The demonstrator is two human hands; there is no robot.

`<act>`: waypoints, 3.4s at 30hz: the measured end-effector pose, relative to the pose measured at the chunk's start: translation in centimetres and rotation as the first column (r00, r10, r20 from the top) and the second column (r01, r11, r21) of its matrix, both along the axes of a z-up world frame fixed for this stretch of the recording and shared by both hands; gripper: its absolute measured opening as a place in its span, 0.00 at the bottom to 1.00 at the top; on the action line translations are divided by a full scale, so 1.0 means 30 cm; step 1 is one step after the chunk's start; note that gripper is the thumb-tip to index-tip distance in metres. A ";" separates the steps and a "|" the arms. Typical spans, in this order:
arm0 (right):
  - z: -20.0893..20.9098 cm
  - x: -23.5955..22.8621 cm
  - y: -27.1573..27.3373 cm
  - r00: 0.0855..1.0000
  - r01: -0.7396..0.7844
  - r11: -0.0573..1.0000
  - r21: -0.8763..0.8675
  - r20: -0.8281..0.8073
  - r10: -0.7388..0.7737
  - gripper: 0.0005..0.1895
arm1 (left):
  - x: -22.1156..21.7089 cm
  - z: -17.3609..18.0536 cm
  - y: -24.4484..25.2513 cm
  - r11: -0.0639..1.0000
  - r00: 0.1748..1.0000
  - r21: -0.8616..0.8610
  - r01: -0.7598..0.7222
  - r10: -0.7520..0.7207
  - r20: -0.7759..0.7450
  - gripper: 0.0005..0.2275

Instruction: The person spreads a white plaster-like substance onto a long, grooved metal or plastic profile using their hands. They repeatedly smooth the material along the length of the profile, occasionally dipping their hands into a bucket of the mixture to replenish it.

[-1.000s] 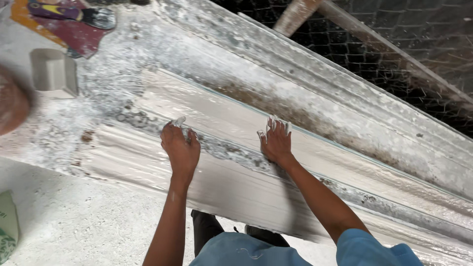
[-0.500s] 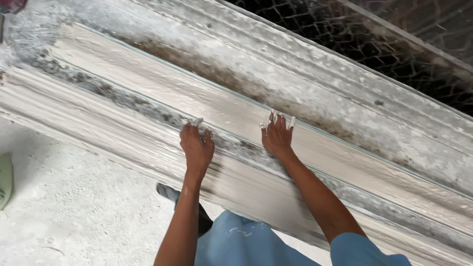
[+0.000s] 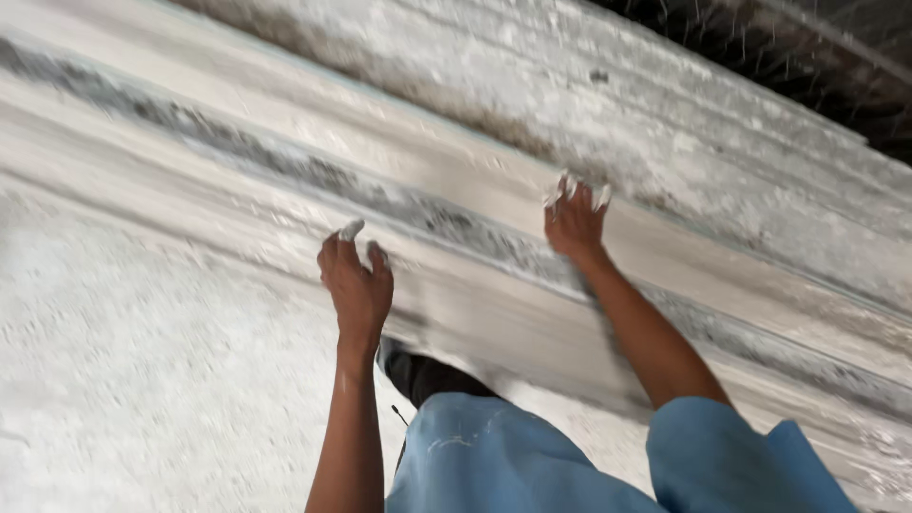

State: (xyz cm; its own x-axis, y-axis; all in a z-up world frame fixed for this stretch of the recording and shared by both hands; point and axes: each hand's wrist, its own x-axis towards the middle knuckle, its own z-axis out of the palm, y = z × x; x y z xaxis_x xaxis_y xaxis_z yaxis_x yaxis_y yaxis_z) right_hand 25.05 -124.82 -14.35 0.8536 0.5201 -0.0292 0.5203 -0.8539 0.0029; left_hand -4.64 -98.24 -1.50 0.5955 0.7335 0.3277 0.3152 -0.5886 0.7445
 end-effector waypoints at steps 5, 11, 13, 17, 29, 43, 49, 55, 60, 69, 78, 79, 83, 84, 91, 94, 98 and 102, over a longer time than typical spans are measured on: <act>0.039 0.088 -0.418 0.996 0.039 0.999 -0.018 -0.082 -0.040 0.36 | -0.091 0.021 -0.397 0.995 0.997 -0.087 -0.055 0.049 -0.063 0.17; 0.050 0.160 -0.903 0.996 0.051 0.998 -0.041 -0.071 -0.054 0.37 | -0.125 0.046 -0.787 0.994 0.992 -0.094 -0.050 0.039 -0.116 0.16; 0.045 0.185 -1.049 0.994 0.057 0.998 -0.023 -0.091 -0.059 0.36 | -0.099 0.039 -0.920 0.994 0.993 -0.105 -0.036 0.024 -0.117 0.16; 0.033 0.233 -1.336 0.998 0.023 1.000 -0.020 -0.060 -0.024 0.36 | -0.010 0.021 -1.222 0.992 0.992 -0.123 -0.026 0.010 -0.123 0.15; 0.013 0.424 -2.514 0.996 -0.035 0.995 0.094 -0.084 0.043 0.37 | 0.424 -0.057 -2.396 0.975 0.970 -0.135 0.176 -0.195 -0.143 0.17; 0.018 0.594 -3.281 0.957 -0.150 0.976 -0.160 -0.273 0.102 0.43 | 0.558 0.016 -2.812 0.981 0.951 -0.142 0.135 -0.168 -0.258 0.17; 0.031 0.585 -3.274 0.896 -0.433 0.762 -0.481 -0.321 0.307 0.38 | 0.472 0.015 -2.783 0.989 0.946 -0.140 0.048 -0.090 -0.313 0.17; 0.071 0.550 -2.992 0.827 -0.561 0.702 -0.440 -0.260 0.498 0.45 | 0.353 0.043 -2.674 0.993 0.965 -0.113 -0.013 -0.017 -0.260 0.16; 0.076 0.489 -2.599 0.773 -0.633 0.741 -0.223 -0.233 0.590 0.45 | 0.251 0.063 -2.524 0.985 0.972 -0.160 -0.066 0.027 -0.235 0.16; 0.058 0.351 -1.638 0.658 -0.735 0.628 -0.256 -0.047 0.752 0.38 | 0.046 0.004 -1.959 0.949 0.989 -0.288 -0.129 0.101 -0.111 0.16; 0.045 0.175 -0.567 0.661 -0.739 0.651 -0.172 -0.005 0.750 0.38 | -0.204 0.051 -1.171 0.968 0.986 -0.198 -0.156 0.143 -0.080 0.15; 0.043 0.147 -0.478 0.660 -0.738 0.650 -0.185 0.007 0.751 0.38 | -0.241 0.058 -1.104 0.968 0.984 -0.184 -0.171 0.158 -0.084 0.16; 0.072 0.086 -0.044 0.669 -0.740 0.662 -0.118 -0.023 0.743 0.39 | -0.320 0.106 -0.800 0.964 0.969 -0.112 -0.240 0.232 -0.082 0.16; 0.075 0.074 0.060 0.661 -0.744 0.653 -0.137 -0.014 0.750 0.39 | -0.337 0.112 -0.725 0.962 0.969 -0.125 -0.243 0.234 -0.077 0.16; 0.043 -0.020 0.794 0.627 -0.765 0.622 -0.168 0.027 0.778 0.39 | -0.408 0.047 -0.103 0.905 0.959 -0.317 -0.283 0.264 -0.102 0.15; 0.049 -0.060 1.181 0.635 -0.764 0.623 -0.166 -0.022 0.773 0.41 | -0.399 0.036 0.238 0.933 0.960 -0.226 -0.279 0.266 -0.086 0.15; 0.048 -0.126 1.650 0.615 -0.787 0.611 -0.085 -0.020 0.788 0.42 | -0.401 0.042 0.648 0.940 0.954 -0.168 -0.297 0.283 -0.100 0.16; 0.070 -0.195 2.059 0.666 -0.744 0.666 -0.050 -0.129 0.735 0.41 | -0.430 0.059 0.988 0.945 0.956 -0.147 -0.293 0.284 -0.077 0.16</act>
State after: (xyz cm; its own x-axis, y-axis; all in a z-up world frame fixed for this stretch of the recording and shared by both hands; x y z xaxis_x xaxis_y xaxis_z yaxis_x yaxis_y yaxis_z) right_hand 19.21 -63.05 -12.25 0.1801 0.9697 -0.1651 0.9823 -0.1862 -0.0220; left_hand -17.55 -68.59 0.27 0.3647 0.9157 0.1689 0.4967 -0.3448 0.7965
